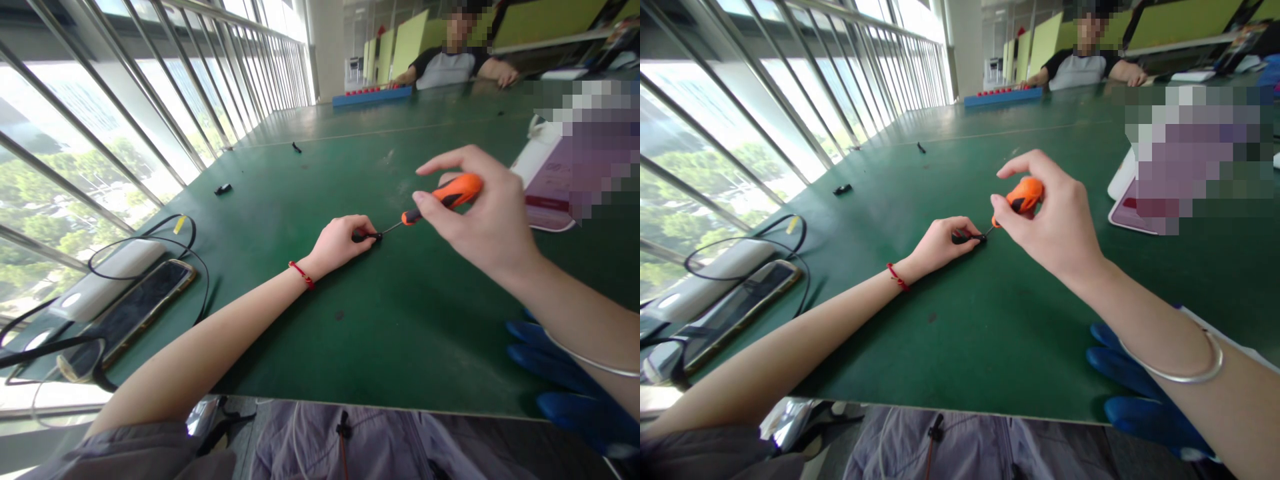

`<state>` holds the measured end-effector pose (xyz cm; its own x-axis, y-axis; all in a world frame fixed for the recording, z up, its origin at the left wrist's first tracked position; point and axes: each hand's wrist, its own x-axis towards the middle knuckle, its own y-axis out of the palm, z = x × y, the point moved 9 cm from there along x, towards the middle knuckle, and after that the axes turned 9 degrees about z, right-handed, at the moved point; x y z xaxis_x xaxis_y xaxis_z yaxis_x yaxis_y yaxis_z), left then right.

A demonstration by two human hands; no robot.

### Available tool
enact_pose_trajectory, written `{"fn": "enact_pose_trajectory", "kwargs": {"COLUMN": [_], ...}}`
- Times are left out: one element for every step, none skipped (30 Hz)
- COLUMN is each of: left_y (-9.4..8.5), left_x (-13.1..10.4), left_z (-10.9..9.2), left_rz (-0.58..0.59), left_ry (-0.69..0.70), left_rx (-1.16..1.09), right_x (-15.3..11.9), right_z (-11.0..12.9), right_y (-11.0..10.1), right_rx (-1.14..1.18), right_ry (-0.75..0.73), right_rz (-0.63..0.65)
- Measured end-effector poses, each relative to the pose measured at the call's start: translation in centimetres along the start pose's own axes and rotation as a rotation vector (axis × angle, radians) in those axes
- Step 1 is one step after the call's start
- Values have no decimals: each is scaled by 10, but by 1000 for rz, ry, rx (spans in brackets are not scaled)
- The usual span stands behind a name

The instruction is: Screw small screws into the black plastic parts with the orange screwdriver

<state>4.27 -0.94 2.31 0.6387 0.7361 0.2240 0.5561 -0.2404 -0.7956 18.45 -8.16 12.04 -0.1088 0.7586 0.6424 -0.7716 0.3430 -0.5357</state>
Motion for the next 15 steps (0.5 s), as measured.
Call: {"fn": "enact_pose_trajectory", "kwargs": {"left_y": [0, 0, 0, 0, 0, 0, 0, 0, 1, 1, 1, 1, 1, 1, 1], "left_x": [0, 0, 0, 0, 0, 0, 0, 0, 0, 0, 0, 0, 0, 0, 0], "left_z": [0, 0, 0, 0, 0, 0, 0, 1, 1, 1, 1, 2, 2, 2, 1], "left_rz": [-1, -3, -5, -5, -4, -3, -1, 0, -1, -1, -1, -1, -2, -1, -1], "left_ry": [-1, -2, -1, 0, 2, 3, 4, 4, 5, 4, 4, 3, 1, -1, -2], "left_rx": [-1, -2, -3, -4, -4, -4, -3, -2, 0, 1, 1, 1, 0, 0, -1], "right_x": [0, 0, 1, 1, 1, 1, 1, 1, 1, 0, 0, 0, 0, 0, 0], "right_z": [-1, -2, -4, -6, -8, -9, -10, -10, -8, -6, -3, -1, 1, 1, 0], "right_y": [-1, -2, -2, -3, -3, -3, -3, -1, -1, -1, -1, -1, -1, 0, 0], "right_rx": [34, 61, 74, 71, 51, 25, 4, -9, -16, -13, 3, 27, 54, 77, 93], "right_ry": [-24, -39, -42, -28, 1, 35, 65, 87, 89, 70, 37, 0, -29, -44, -41], "right_rz": [-16, -29, -39, -44, -44, -38, -26, -9, 0, 3, -1, -4, -8, -11, -9]}}
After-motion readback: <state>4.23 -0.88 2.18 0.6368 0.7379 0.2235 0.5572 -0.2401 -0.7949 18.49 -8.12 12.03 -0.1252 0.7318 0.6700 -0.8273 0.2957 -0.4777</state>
